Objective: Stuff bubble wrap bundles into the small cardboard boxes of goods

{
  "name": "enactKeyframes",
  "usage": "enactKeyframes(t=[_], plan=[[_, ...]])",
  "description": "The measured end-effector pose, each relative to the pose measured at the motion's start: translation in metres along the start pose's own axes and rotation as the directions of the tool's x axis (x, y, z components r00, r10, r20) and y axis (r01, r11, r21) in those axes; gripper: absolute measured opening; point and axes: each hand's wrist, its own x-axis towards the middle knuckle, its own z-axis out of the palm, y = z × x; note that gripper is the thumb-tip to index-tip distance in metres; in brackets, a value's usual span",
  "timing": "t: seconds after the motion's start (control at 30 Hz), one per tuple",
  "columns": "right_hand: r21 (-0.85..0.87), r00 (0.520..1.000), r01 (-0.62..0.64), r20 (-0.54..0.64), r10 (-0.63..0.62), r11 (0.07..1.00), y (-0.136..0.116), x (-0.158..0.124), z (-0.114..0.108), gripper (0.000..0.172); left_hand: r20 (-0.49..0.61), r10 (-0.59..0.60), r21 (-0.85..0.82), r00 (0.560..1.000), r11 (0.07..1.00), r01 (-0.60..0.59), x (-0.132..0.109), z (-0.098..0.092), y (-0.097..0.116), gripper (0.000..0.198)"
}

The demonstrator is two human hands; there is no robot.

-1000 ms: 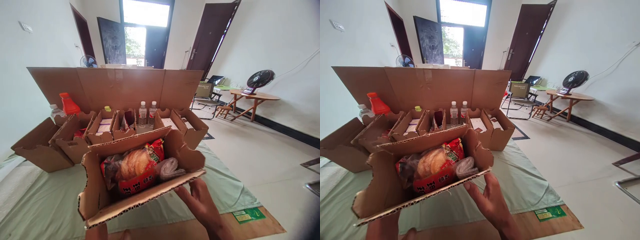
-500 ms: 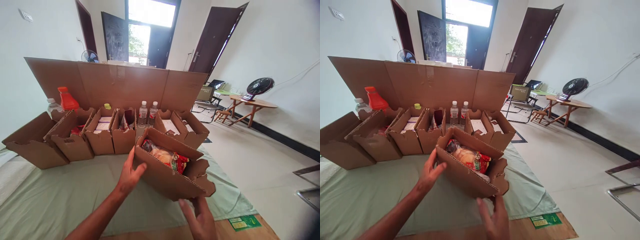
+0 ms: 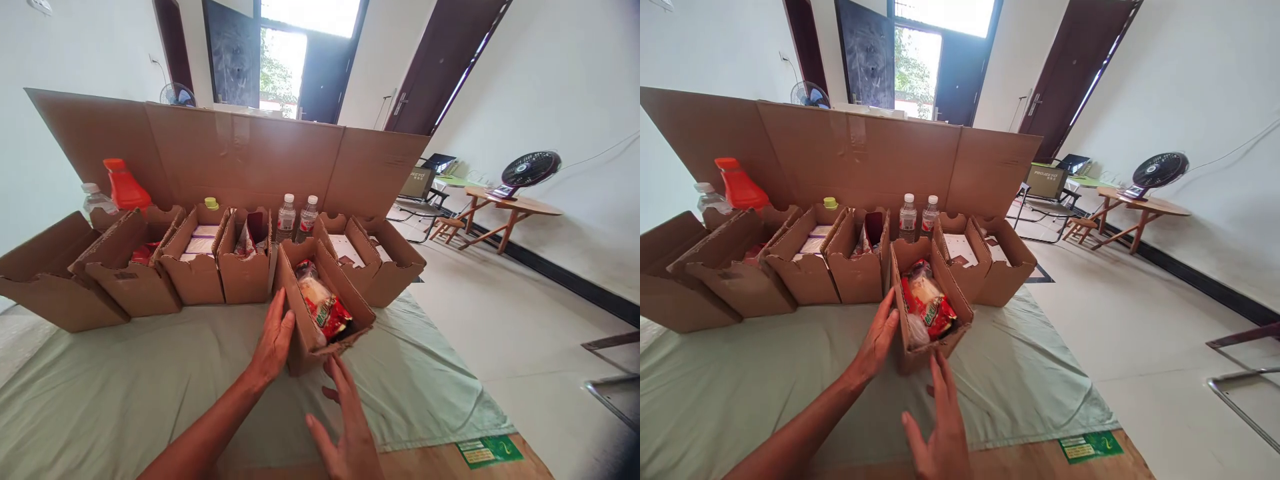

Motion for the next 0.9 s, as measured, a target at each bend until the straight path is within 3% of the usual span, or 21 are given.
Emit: enactKeyframes(t=[0.1, 0.23, 0.4, 0.5, 0.63, 0.77, 0.83, 0.9], plan=[[0.007, 0.996, -0.025, 0.087, 0.024, 1.0, -0.013, 0.03, 0.008, 0.082, 0.016, 0.02, -0.026, 1.0, 0.999, -0.019, 0.003, -0.004, 0.001, 0.068], [0.013, 0.987, -0.019, 0.163, 0.017, 1.0, -0.009, 0.072, 0.015, 0.077, 0.03, 0.011, 0.019, 0.999, 1.0, -0.012, 0.009, -0.007, -0.003, 0.078], [-0.034, 0.973, -0.042, 0.228, 0.048, 0.999, 0.001, 0.116, 0.022, 0.076, -0.118, -0.005, 0.125, 0.993, 0.992, 0.02, 0.041, 0.0, -0.011, 0.06], [-0.065, 0.965, -0.066, 0.25, 0.08, 0.996, 0.005, 0.128, 0.025, 0.076, -0.179, -0.01, 0.187, 0.984, 0.981, 0.044, 0.063, 0.004, -0.011, 0.055], [-0.082, 0.964, -0.076, 0.247, 0.094, 0.994, 0.009, 0.124, 0.025, 0.07, -0.217, -0.039, 0.267, 0.975, 0.959, 0.098, 0.076, 0.004, -0.01, 0.051], [-0.061, 0.979, -0.038, 0.198, 0.05, 0.997, -0.001, 0.114, 0.021, 0.046, -0.218, -0.045, 0.314, 0.975, 0.942, 0.114, 0.059, -0.002, -0.012, 0.053], [-0.014, 0.988, 0.007, 0.155, -0.005, 1.0, -0.017, 0.119, 0.02, 0.038, -0.196, -0.029, 0.327, 0.98, 0.94, 0.093, 0.032, -0.008, -0.014, 0.055], [0.012, 0.991, 0.052, 0.125, -0.053, 0.999, -0.041, 0.134, 0.022, 0.042, -0.158, -0.013, 0.334, 0.987, 0.94, 0.065, -0.006, -0.017, -0.019, 0.051]])
